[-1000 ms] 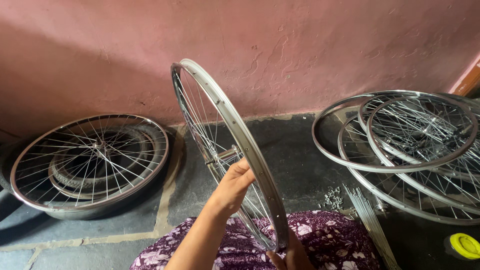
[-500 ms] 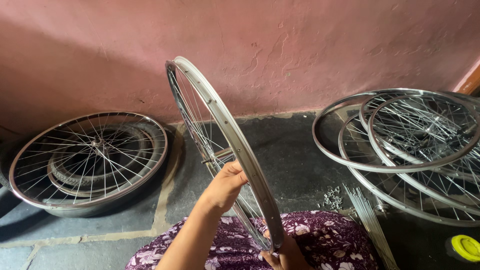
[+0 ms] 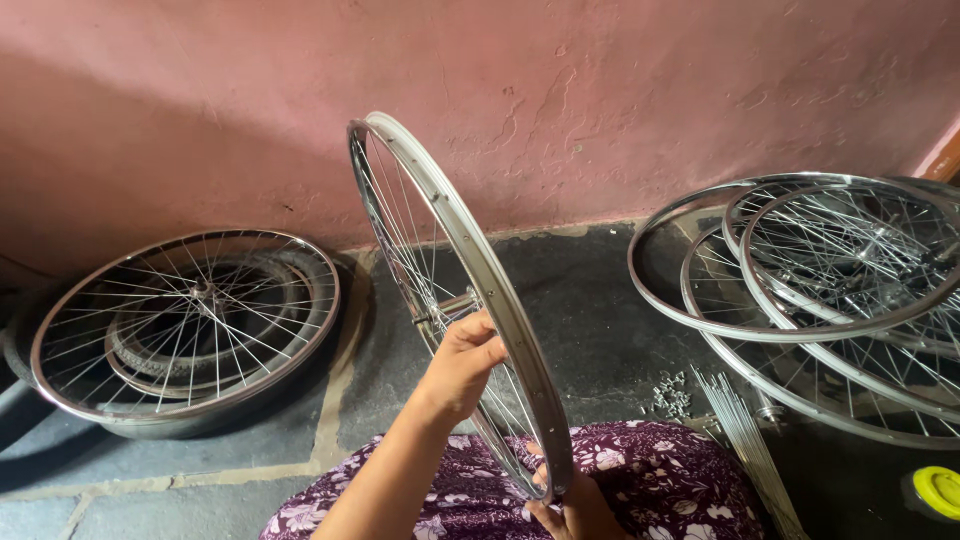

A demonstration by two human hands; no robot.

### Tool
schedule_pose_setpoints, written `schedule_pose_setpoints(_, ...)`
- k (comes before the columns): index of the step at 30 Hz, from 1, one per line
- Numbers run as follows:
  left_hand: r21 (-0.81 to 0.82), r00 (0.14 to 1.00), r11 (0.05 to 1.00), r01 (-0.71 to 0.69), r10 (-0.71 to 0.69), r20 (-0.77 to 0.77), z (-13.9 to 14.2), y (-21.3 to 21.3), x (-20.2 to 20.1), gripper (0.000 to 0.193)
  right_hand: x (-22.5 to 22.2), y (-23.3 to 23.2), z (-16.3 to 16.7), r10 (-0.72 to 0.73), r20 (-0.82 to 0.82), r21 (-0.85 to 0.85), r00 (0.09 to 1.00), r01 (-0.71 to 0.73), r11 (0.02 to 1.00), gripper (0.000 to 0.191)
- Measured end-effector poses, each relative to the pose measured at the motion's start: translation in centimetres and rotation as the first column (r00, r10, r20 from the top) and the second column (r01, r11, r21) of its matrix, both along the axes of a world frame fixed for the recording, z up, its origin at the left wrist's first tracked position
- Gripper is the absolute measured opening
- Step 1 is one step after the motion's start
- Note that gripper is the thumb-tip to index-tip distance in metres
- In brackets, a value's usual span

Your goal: The person assembles a bicycle wheel by inserting spokes into the hub and rim. They repeatedly thread each spoke through the rim holes and secure it at the hub, rotating the wheel to access different positions.

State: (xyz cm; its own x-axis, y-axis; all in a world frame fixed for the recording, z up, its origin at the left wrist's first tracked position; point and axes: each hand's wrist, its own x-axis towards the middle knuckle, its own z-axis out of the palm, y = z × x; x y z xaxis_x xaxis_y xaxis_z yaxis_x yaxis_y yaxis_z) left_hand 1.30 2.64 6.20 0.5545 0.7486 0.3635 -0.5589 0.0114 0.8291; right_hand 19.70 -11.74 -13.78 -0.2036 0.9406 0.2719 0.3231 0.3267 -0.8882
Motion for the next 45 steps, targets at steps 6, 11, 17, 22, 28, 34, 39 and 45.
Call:
schedule_pose_setpoints(6, 0.150, 0.988, 0.977, -0.150, 0.153, -0.004, -0.3, -0.4, 0.9, 0.018, 0.1, 0.0, 0.0, 0.000, 0.012, 0.038, 1.000, 0.000, 0.999, 0.036)
schedule_pose_setpoints(11, 0.257, 0.972, 0.961, -0.099, 0.149, -0.182, 1.2, -0.7, 0.2, 0.028, -0.2, 0.0, -0.4, -0.025, 0.009, -0.072, 1.000, 0.025, 0.997, 0.036)
schedule_pose_setpoints(17, 0.122, 0.971, 0.993, 0.008, 0.022, -0.240, 3.0, -1.0, -1.2, 0.030, -0.3, 1.2, -1.6, -0.013, -0.011, 0.105, 1.000, 0.014, 0.994, 0.054)
schedule_pose_setpoints(22, 0.201, 0.883, 0.884, -0.422, 0.451, -0.130, 4.8, -0.3, -2.7, 0.030, -0.6, 3.0, -2.3, 0.002, -0.059, 0.304, 0.998, 0.016, 0.953, 0.054)
schedule_pose_setpoints(28, 0.086, 0.835, 0.831, -0.550, 0.545, 0.080, 10.3, 1.8, -3.5, 0.057, -0.7, 3.4, -2.3, 0.005, -0.016, 0.317, 1.000, 0.000, 0.948, 0.056)
schedule_pose_setpoints(34, 0.216, 0.769, 0.806, -0.551, 0.591, -0.245, 13.5, -0.2, -1.0, 0.087, -0.8, 1.9, -0.8, 0.024, 0.156, 0.358, 0.987, -0.079, 0.931, 0.060)
schedule_pose_setpoints(39, 0.093, 0.627, 0.799, -0.594, 0.531, -0.570, 16.2, 1.5, -4.2, 0.089, -1.2, 1.3, -2.0, 0.108, 0.360, 0.497, 0.927, -0.289, 0.818, 0.065)
schedule_pose_setpoints(45, 0.144, 0.707, 0.832, -0.536, 0.536, -0.461, 17.3, 1.5, -10.2, 0.079, -0.8, 1.5, -3.8, 0.048, 0.497, 0.153, 0.866, -0.142, 0.978, 0.050)
